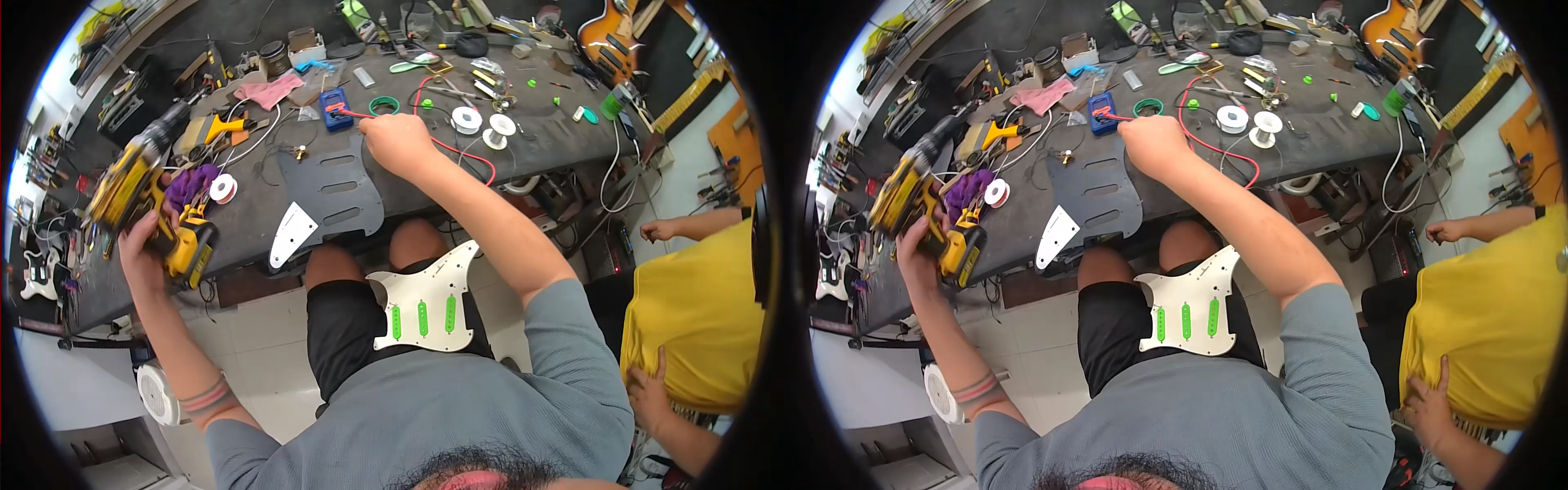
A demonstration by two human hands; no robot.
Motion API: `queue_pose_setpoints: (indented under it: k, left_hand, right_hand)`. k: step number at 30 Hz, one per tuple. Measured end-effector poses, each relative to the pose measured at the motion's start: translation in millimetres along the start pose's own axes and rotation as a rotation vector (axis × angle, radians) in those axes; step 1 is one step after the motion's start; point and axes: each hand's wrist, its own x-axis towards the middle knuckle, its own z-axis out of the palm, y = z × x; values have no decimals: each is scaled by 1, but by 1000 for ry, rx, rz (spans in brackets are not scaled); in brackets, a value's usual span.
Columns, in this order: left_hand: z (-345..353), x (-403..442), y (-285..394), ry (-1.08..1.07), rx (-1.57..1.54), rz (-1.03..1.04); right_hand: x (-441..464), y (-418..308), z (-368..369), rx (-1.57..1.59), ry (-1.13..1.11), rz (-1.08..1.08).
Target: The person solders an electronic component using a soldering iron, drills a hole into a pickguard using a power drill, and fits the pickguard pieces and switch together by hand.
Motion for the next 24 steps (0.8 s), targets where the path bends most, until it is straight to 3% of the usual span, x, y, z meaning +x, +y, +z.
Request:
queue_pose_setpoints:
  k: [3, 7, 12, 17, 19, 21, 23, 24]
  left_hand:
    - [31, -34, 1, -80, -392, -8]
    - [38, -73, -32, -179, -679, -128]
    - [72, -98, -66, -48, -778, -178]
    - [69, -111, -79, -132, -858, -208]
    - [65, -122, -80, -152, -864, -209]
    - [60, -137, -80, -134, -814, -244]
    - [62, -146, -80, -144, -790, -303]
    - [66, -146, -81, -166, -787, -329]
  right_hand:
    - [27, 3, 18, -184, -126, -12]
    - [42, -4, 17, -268, -219, -42]
    - [45, 3, 20, -281, -202, -184]
    - [3, 15, -58, 247, 381, 4]
    - [-24, 69, -95, 221, 537, 232]
    - [-53, 158, -112, 117, 362, 665]
    - [-74, 242, -109, 102, -108, 1029]
    - [-77, 270, -98, -21, -184, 1010]
